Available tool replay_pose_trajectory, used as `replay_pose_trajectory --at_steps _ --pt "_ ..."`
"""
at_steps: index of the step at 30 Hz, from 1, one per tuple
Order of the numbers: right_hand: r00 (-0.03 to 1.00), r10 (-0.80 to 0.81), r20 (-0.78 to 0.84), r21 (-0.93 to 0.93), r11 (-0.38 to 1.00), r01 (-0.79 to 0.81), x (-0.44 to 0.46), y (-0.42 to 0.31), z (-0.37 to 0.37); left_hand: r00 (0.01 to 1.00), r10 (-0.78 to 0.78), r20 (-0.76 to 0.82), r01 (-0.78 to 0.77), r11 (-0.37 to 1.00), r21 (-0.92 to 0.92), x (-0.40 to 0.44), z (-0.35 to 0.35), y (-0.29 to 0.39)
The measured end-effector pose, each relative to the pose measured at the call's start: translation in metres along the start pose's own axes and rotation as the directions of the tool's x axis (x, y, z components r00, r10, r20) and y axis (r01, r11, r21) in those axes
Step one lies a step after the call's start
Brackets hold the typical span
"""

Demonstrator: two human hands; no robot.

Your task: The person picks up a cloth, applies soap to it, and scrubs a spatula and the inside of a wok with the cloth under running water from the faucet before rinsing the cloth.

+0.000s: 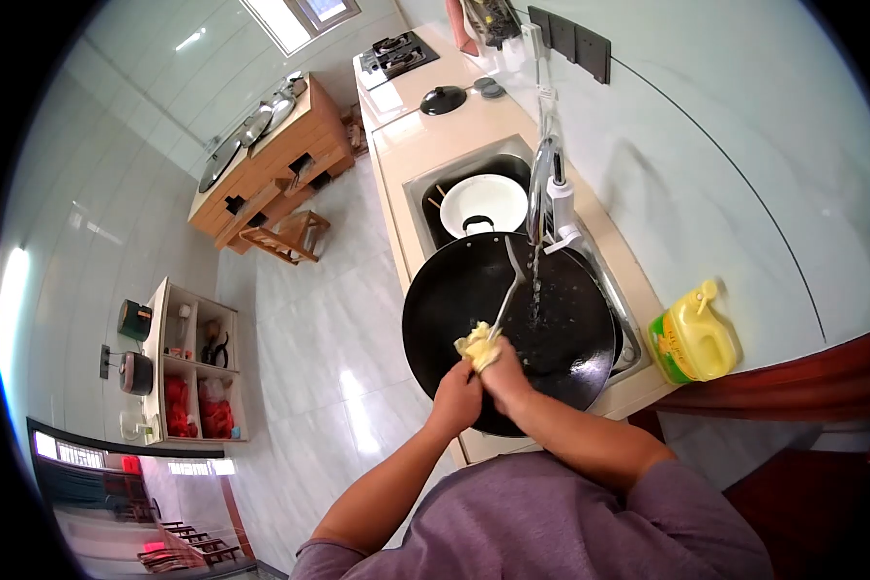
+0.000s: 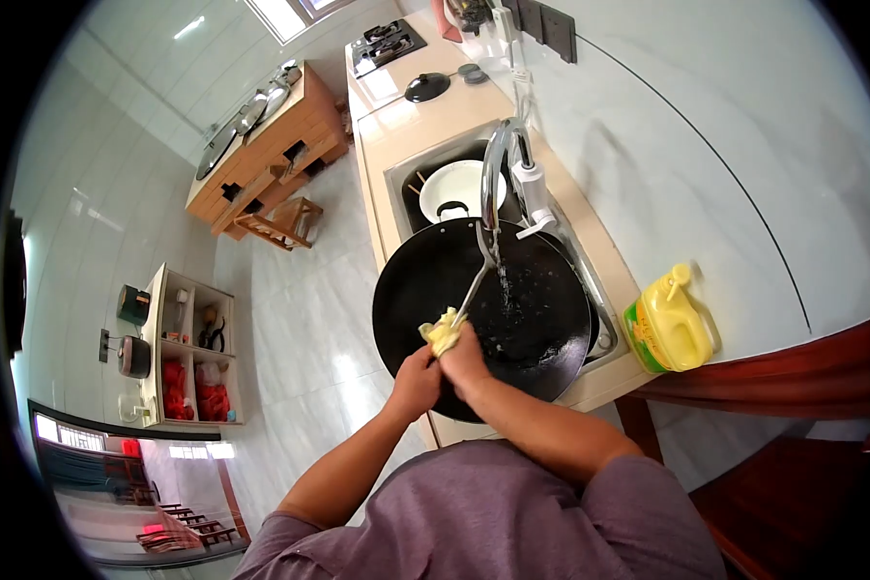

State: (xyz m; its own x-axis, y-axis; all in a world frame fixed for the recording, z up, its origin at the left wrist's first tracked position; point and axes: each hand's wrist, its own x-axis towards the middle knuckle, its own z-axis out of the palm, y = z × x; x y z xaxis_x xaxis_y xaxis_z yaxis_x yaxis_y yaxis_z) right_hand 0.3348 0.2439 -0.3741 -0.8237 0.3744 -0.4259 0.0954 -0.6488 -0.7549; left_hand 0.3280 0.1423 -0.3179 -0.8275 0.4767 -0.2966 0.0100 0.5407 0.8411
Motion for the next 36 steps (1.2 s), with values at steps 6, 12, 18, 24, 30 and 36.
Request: replay_pose_trajectory --at_steps 6,12,18,24,30,36 --pt "0.976 -0.219 -0.016 -0.378 0.905 0.197 0.026 -0.009 -0.006 0.985 0.172 -0.026 -0.142 0.884 0.445 -0.012 0.007 0.023" --pt "0.99 -0.056 -0.128 -0.021 0.998 0.054 0.056 -0.055 -0.008 0.968 0.249 0.027 -0.243 0.911 0.332 -0.038 0.002 0.027" --pt "0.991 -0.133 -0.013 0.334 0.933 0.129 0.068 -0.064 -0.022 0.938 -0.203 0.28 0.332 0.759 -0.561 -0.052 -0.018 0.045" --pt "0.999 -0.054 0.01 0.106 0.993 0.052 0.023 -0.031 -0.005 0.956 -0.201 0.215 0.281 0.843 -0.458 -0.019 -0.002 0.032" --pt "0.977 -0.088 -0.192 -0.061 0.995 0.077 0.055 -0.052 -0.016 0.997 -0.067 0.048 0.065 0.997 0.043 -0.034 0.003 0.031" --pt "0.999 0.045 -0.026 0.378 0.925 -0.032 0.034 -0.057 -0.015 0.969 -0.199 0.148 0.232 0.938 -0.259 -0.036 -0.011 0.035"
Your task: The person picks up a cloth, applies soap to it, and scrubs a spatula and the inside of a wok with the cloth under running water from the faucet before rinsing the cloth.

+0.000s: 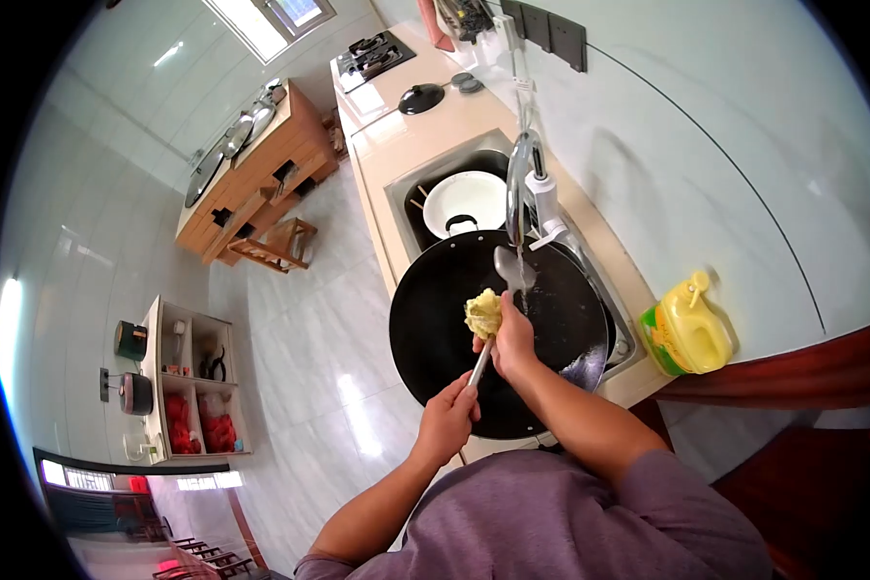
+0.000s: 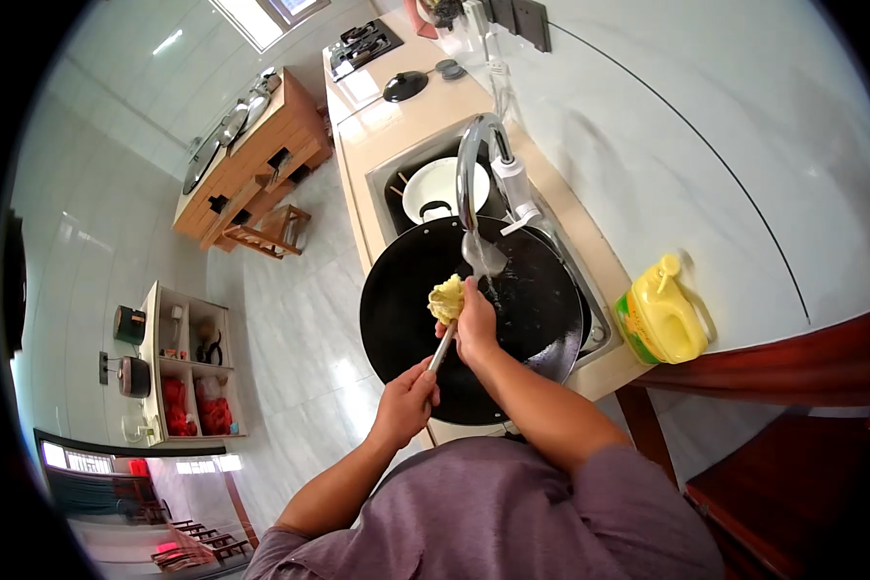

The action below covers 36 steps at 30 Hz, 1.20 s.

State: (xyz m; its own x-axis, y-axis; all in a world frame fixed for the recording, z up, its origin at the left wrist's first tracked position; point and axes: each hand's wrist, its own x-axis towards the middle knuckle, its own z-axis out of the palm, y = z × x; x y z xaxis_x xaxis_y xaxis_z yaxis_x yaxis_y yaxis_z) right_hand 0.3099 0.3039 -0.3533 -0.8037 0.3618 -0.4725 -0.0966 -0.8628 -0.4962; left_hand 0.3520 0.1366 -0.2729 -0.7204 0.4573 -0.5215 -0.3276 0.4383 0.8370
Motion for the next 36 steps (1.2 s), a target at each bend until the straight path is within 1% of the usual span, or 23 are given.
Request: replay_pose_trajectory --at_steps 2,3,4,5,7,8,11,14,15,17,19,20,23,24,25,27,28,30,31,32,34,35,36 --pt "0.999 -0.036 -0.013 -0.198 0.98 0.033 -0.013 0.015 0.002 0.991 0.121 -0.064 -0.091 0.93 0.355 0.002 0.0 0.004" --pt "0.998 -0.061 -0.019 -0.295 0.954 0.052 -0.017 0.02 0.001 0.947 0.309 -0.084 -0.239 0.856 0.459 0.005 -0.001 -0.006" --pt "0.994 -0.112 -0.008 -0.326 0.94 0.103 -0.009 0.023 -0.003 0.869 0.489 -0.077 -0.369 0.744 0.557 0.013 -0.001 -0.022" --pt "0.992 -0.126 -0.009 -0.368 0.923 0.114 0.001 0.022 -0.009 0.758 0.65 -0.047 -0.473 0.599 0.646 0.018 0.0 -0.031" --pt "0.989 -0.149 -0.007 -0.446 0.886 0.13 0.02 0.013 -0.012 0.827 0.558 -0.068 -0.406 0.678 0.613 0.01 0.003 -0.024" --pt "0.99 -0.118 -0.083 -0.399 0.914 0.075 0.017 -0.001 0.0 0.857 0.509 -0.079 -0.368 0.712 0.598 0.007 0.002 -0.021" --pt "0.999 0.014 0.044 -0.253 0.968 -0.003 0.029 -0.013 -0.008 0.975 0.191 -0.116 -0.153 0.948 0.278 0.003 -0.006 -0.02" --pt "0.996 0.093 0.001 -0.158 0.983 -0.092 0.02 -0.002 -0.013 0.989 0.101 -0.11 -0.074 0.971 0.229 0.009 -0.011 -0.005" --pt "0.994 0.101 0.032 -0.133 0.986 -0.096 0.006 0.001 -0.007 0.976 0.164 -0.141 -0.125 0.96 0.252 0.013 -0.01 -0.007" --pt "0.986 0.13 0.109 -0.204 0.973 -0.106 -0.021 0.016 -0.006 0.938 0.289 -0.193 -0.223 0.926 0.303 0.029 -0.005 -0.018" --pt "0.995 -0.074 0.072 -0.35 0.932 0.095 -0.027 0.057 -0.016 0.863 0.472 -0.183 -0.296 0.763 0.574 0.044 -0.005 -0.025" --pt "0.998 -0.044 0.04 -0.256 0.965 0.052 -0.044 0.054 -0.007 0.818 0.555 -0.152 -0.313 0.651 0.691 0.046 -0.003 -0.025" --pt "0.995 -0.092 -0.024 -0.547 0.835 0.064 -0.026 0.063 -0.018 0.89 0.429 -0.156 -0.206 0.682 0.702 0.042 0.004 -0.018" --pt "0.987 -0.157 -0.047 -0.654 0.751 0.088 -0.022 0.055 -0.014 0.881 0.462 -0.105 -0.243 0.63 0.738 0.044 0.004 -0.026" --pt "0.944 -0.33 -0.019 -0.722 0.657 0.215 0.008 0.071 -0.03 0.867 0.487 -0.109 -0.279 0.654 0.703 0.043 0.006 -0.033" --pt "0.988 -0.152 -0.03 -0.604 0.79 0.103 0.022 0.051 -0.029 0.834 0.536 -0.13 -0.349 0.696 0.628 0.039 0.012 -0.034" --pt "0.983 -0.181 -0.035 -0.585 0.801 0.127 0.027 0.051 -0.025 0.865 0.494 -0.088 -0.329 0.69 0.644 0.037 0.008 -0.031" --pt "0.969 -0.242 -0.05 -0.548 0.818 0.176 0.028 0.042 -0.008 0.957 0.275 -0.088 -0.211 0.874 0.438 0.023 -0.001 -0.016" --pt "0.99 -0.093 -0.11 -0.395 0.918 0.043 0.022 0.022 -0.001 0.984 0.162 -0.069 -0.132 0.937 0.323 0.017 -0.002 -0.01" --pt "0.99 -0.086 -0.107 -0.373 0.927 0.041 0.028 0.016 0.001 0.99 0.126 -0.066 -0.117 0.985 0.126 0.009 -0.001 -0.013" --pt "0.992 -0.075 -0.101 -0.319 0.947 0.039 0.037 0.012 0.004 1.0 0.0 -0.028 -0.004 0.985 -0.171 -0.001 -0.002 -0.007" --pt "0.994 -0.095 -0.048 -0.218 0.972 0.082 0.035 0.014 0.01 0.998 -0.061 0.008 0.061 0.947 -0.316 -0.006 -0.002 -0.004" --pt "0.996 -0.06 0.059 -0.133 0.989 0.068 0.032 0.011 0.01 0.991 -0.113 0.071 0.132 0.904 -0.407 -0.011 -0.006 0.0"
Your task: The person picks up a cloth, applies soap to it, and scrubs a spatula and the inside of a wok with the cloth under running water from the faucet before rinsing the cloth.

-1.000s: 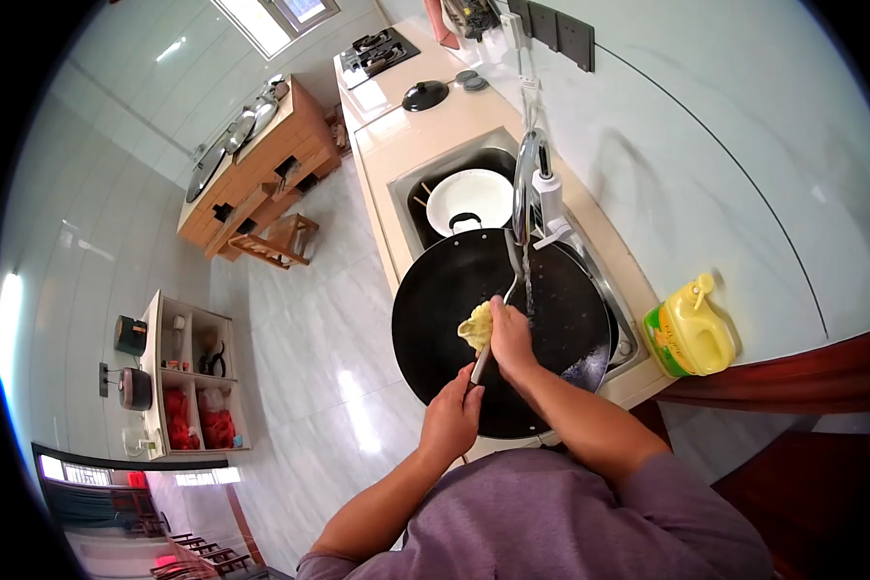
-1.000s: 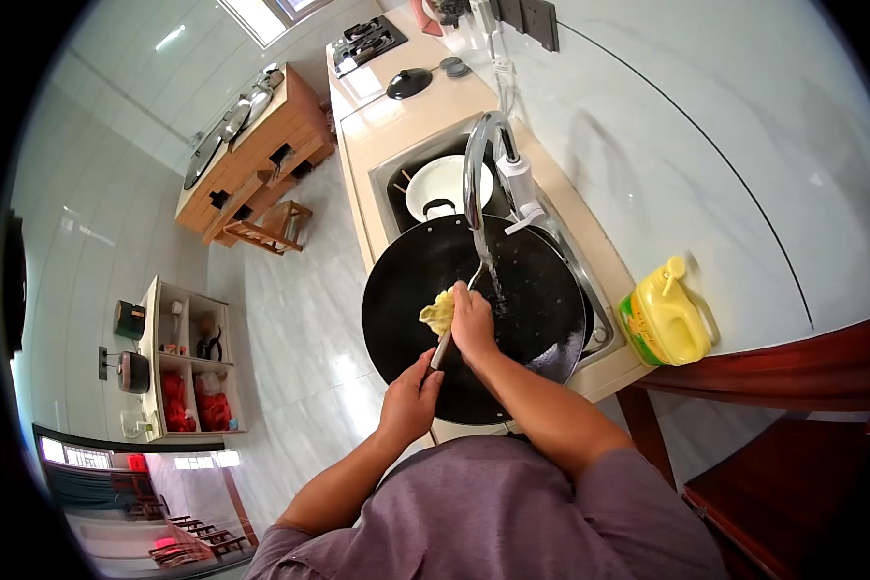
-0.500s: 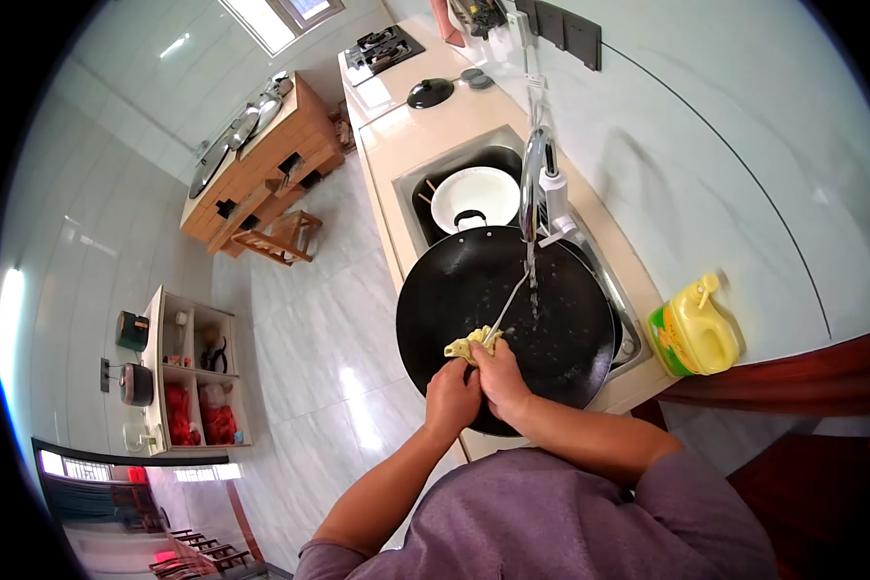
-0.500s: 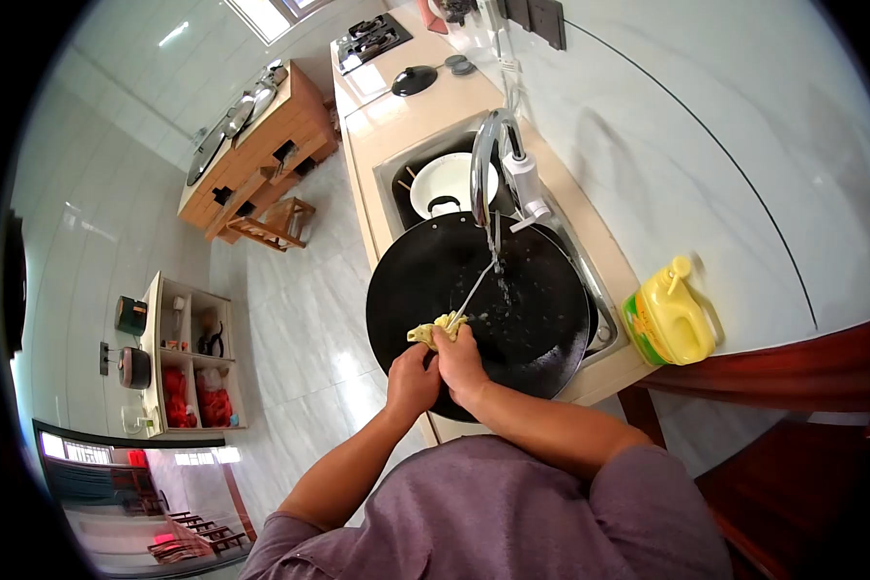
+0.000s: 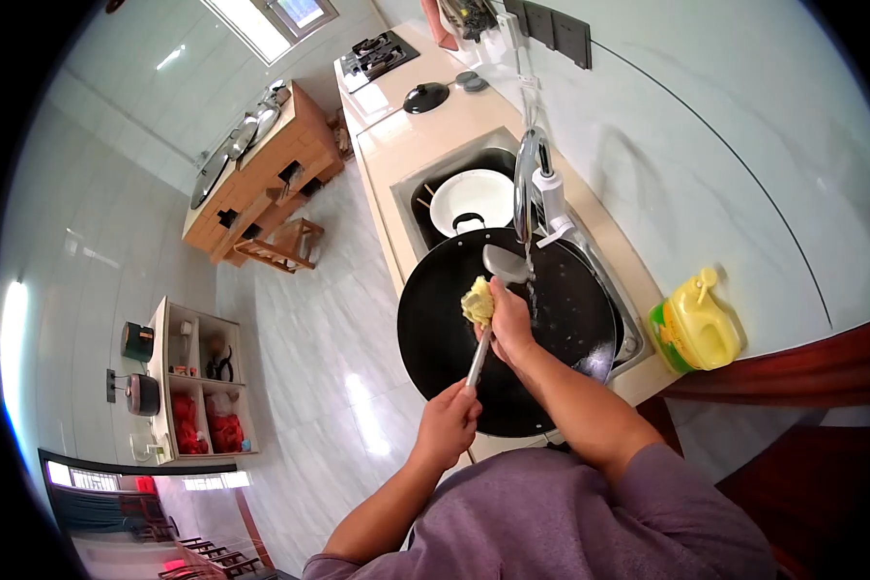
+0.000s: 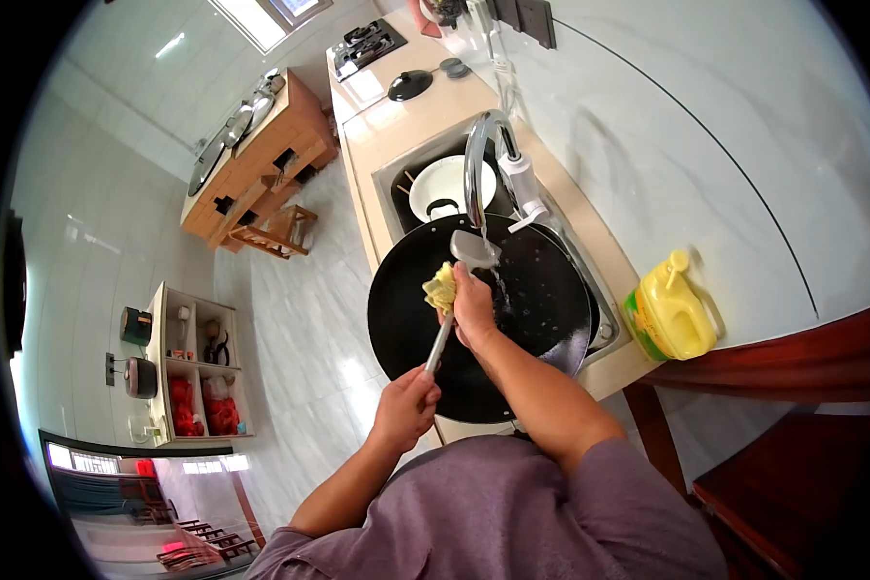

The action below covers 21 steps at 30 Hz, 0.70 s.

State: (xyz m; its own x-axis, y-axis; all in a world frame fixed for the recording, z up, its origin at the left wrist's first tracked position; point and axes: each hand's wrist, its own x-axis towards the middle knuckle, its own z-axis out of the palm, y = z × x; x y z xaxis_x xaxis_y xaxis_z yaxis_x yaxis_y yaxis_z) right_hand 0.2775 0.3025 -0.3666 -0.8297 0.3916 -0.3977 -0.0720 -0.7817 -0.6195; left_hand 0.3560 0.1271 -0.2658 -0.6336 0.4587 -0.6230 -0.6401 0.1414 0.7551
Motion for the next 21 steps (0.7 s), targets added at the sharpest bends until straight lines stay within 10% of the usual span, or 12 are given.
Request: replay_pose_trajectory --at_steps 4,9,15,21 --pt "0.99 0.064 0.126 0.152 0.985 -0.083 0.001 -0.008 -0.01 0.972 -0.13 0.197 0.196 0.912 -0.361 -0.01 -0.012 0.006" --pt "0.984 0.127 0.124 -0.124 0.986 -0.112 -0.067 -0.003 0.008 0.999 0.045 0.008 -0.045 0.999 -0.017 0.017 -0.001 0.003" --pt "0.947 -0.314 0.072 -0.579 0.76 0.296 -0.022 0.037 -0.032 0.93 0.361 -0.065 -0.268 0.791 0.549 0.029 0.003 -0.024" --pt "0.997 0.066 0.044 0.065 0.995 -0.069 -0.022 -0.012 -0.013 1.0 0.012 -0.024 -0.011 1.0 0.027 0.006 0.009 -0.01"
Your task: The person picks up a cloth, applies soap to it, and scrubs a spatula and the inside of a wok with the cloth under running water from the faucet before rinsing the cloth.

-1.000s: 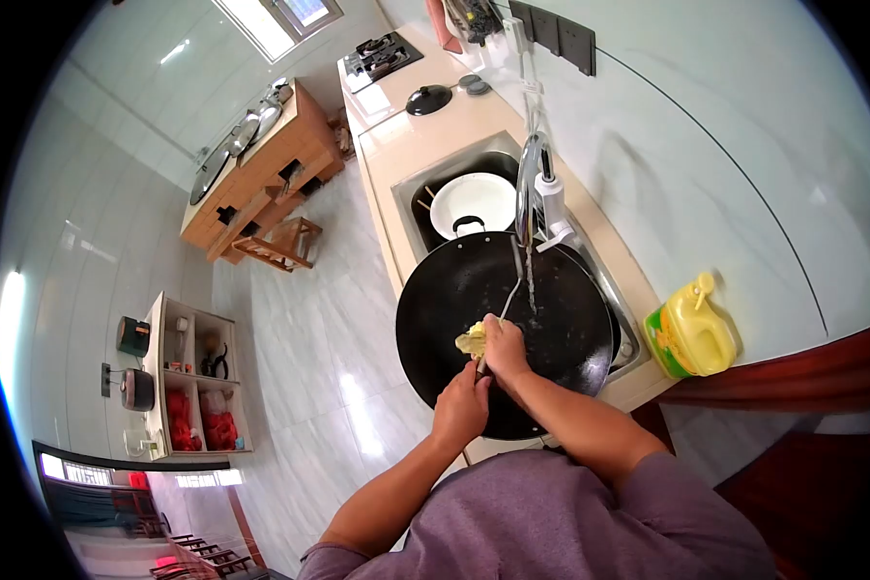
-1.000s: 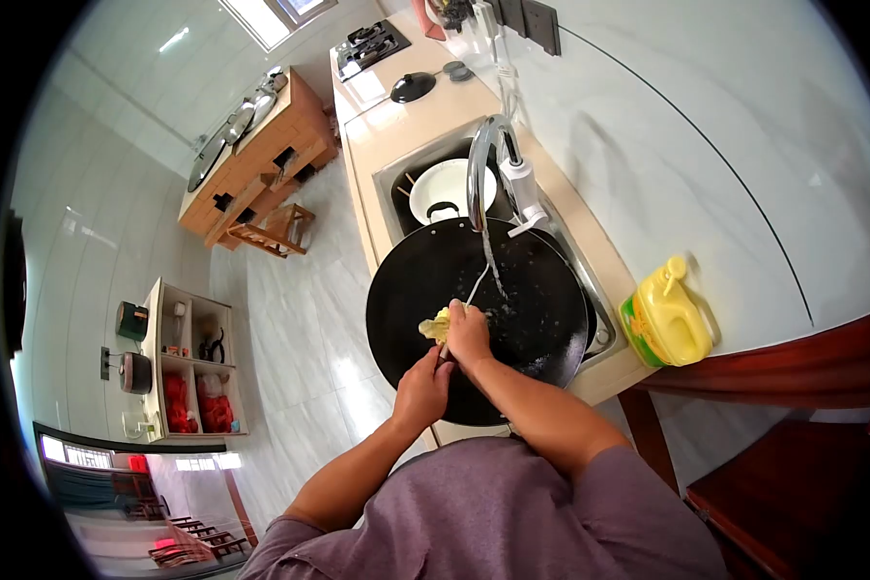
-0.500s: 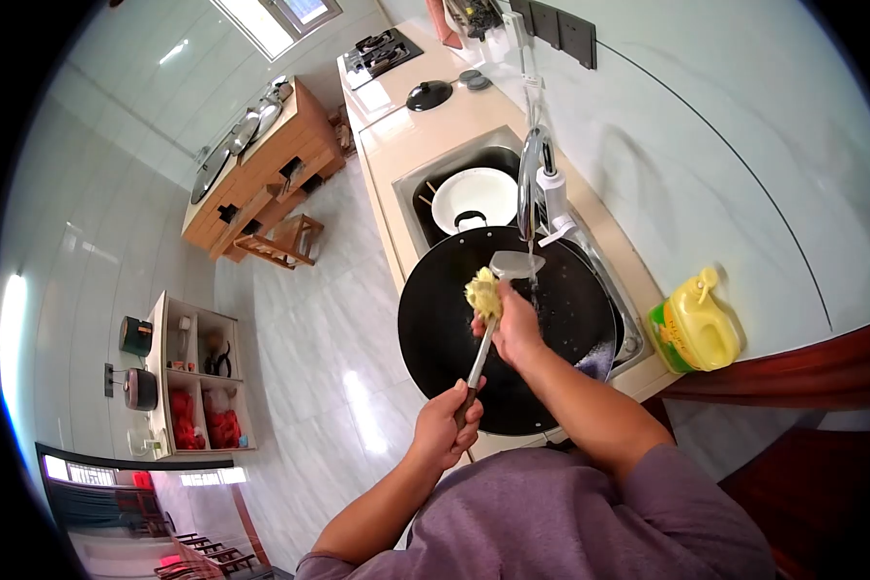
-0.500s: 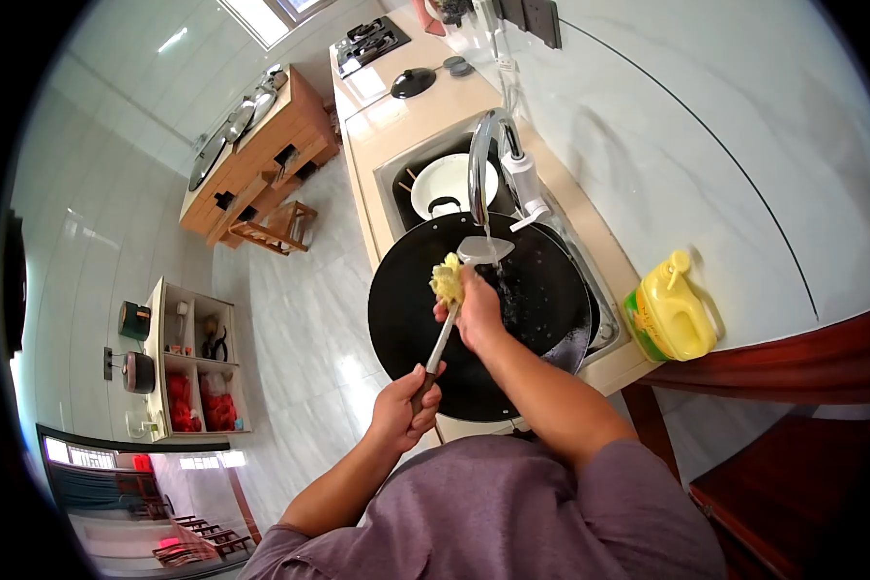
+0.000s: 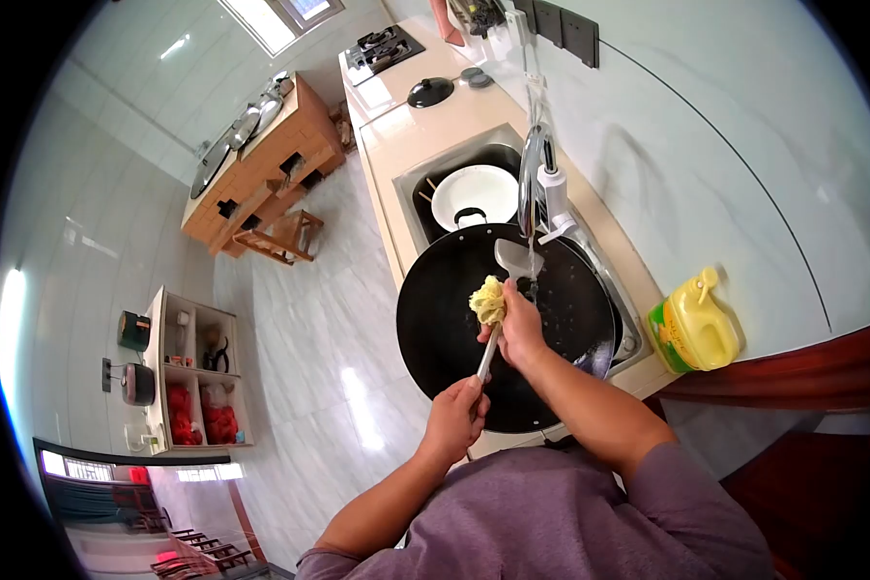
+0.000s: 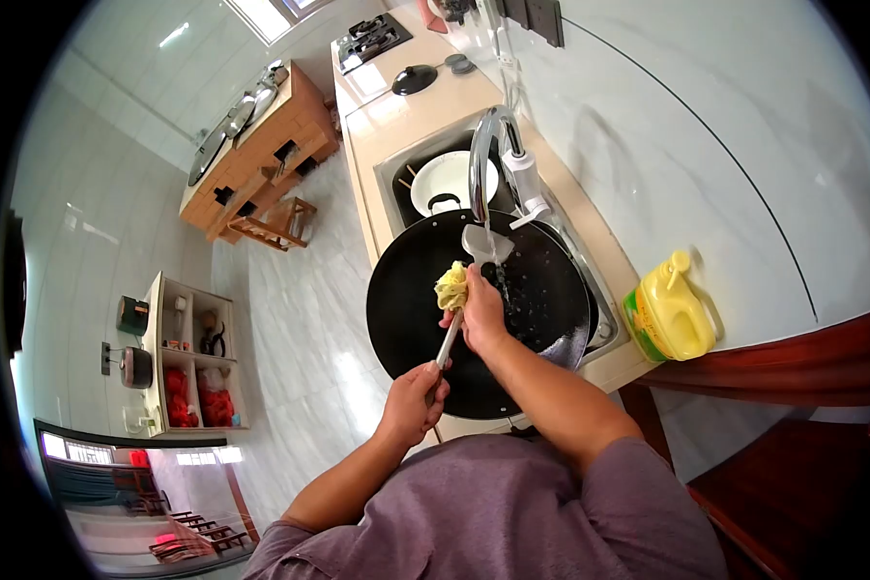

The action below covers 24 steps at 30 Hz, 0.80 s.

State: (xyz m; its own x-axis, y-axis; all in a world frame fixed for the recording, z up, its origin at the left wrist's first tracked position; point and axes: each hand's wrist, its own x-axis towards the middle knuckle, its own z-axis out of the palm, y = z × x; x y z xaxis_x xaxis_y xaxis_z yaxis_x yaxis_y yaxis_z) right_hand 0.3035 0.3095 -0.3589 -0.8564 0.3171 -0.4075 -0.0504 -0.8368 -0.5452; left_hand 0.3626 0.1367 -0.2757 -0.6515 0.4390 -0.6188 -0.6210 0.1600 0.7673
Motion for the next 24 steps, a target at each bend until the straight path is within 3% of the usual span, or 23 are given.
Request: replay_pose_trajectory --at_steps 2,3,4,6,8,12,16,17,19,22,24 --pt "1.0 0.012 0.008 -0.105 0.994 -0.011 -0.033 0.001 0.012 0.998 -0.032 0.054 0.039 0.99 -0.135 0.008 -0.003 -0.001" --pt "0.997 0.024 0.068 -0.289 0.957 -0.003 -0.048 0.005 0.011 0.999 -0.017 0.043 0.021 0.996 -0.082 0.015 -0.007 -0.002" --pt "0.954 -0.287 0.083 -0.356 0.886 0.297 -0.028 0.052 -0.007 0.999 -0.004 0.035 0.005 1.0 -0.028 0.024 -0.011 -0.006" --pt "0.927 -0.352 0.132 -0.55 0.751 0.364 -0.019 0.043 -0.015 1.0 0.006 0.024 -0.007 0.999 0.042 0.026 -0.008 -0.011" --pt "0.994 0.009 -0.111 -0.276 0.96 -0.039 -0.011 0.002 -0.003 1.0 0.001 0.012 -0.002 0.997 0.074 0.016 0.0 -0.014" --pt "0.999 0.051 0.002 -0.232 0.972 -0.049 0.015 -0.01 -0.025 0.998 -0.053 0.028 0.053 0.999 -0.012 0.002 -0.001 -0.01" --pt "0.988 0.057 -0.146 -0.146 0.986 -0.078 -0.016 0.002 -0.015 0.981 0.192 -0.023 -0.174 0.929 0.328 0.02 -0.007 -0.016" --pt "0.995 0.037 -0.091 -0.177 0.983 -0.053 -0.027 0.012 -0.015 0.93 0.367 -0.025 -0.302 0.799 0.52 0.03 -0.012 -0.021" --pt "0.997 -0.065 -0.034 -0.314 0.948 0.051 -0.045 0.043 -0.024 0.748 0.659 0.084 -0.434 0.388 0.813 0.049 -0.019 -0.031" --pt "0.972 -0.231 -0.039 -0.587 0.792 0.165 -0.049 0.052 -0.029 0.849 0.528 0.024 -0.31 0.461 0.832 0.043 -0.002 -0.015" --pt "0.934 -0.355 0.044 -0.744 0.613 0.268 -0.019 0.042 -0.041 0.831 0.553 0.056 -0.381 0.493 0.782 0.035 0.002 -0.023"
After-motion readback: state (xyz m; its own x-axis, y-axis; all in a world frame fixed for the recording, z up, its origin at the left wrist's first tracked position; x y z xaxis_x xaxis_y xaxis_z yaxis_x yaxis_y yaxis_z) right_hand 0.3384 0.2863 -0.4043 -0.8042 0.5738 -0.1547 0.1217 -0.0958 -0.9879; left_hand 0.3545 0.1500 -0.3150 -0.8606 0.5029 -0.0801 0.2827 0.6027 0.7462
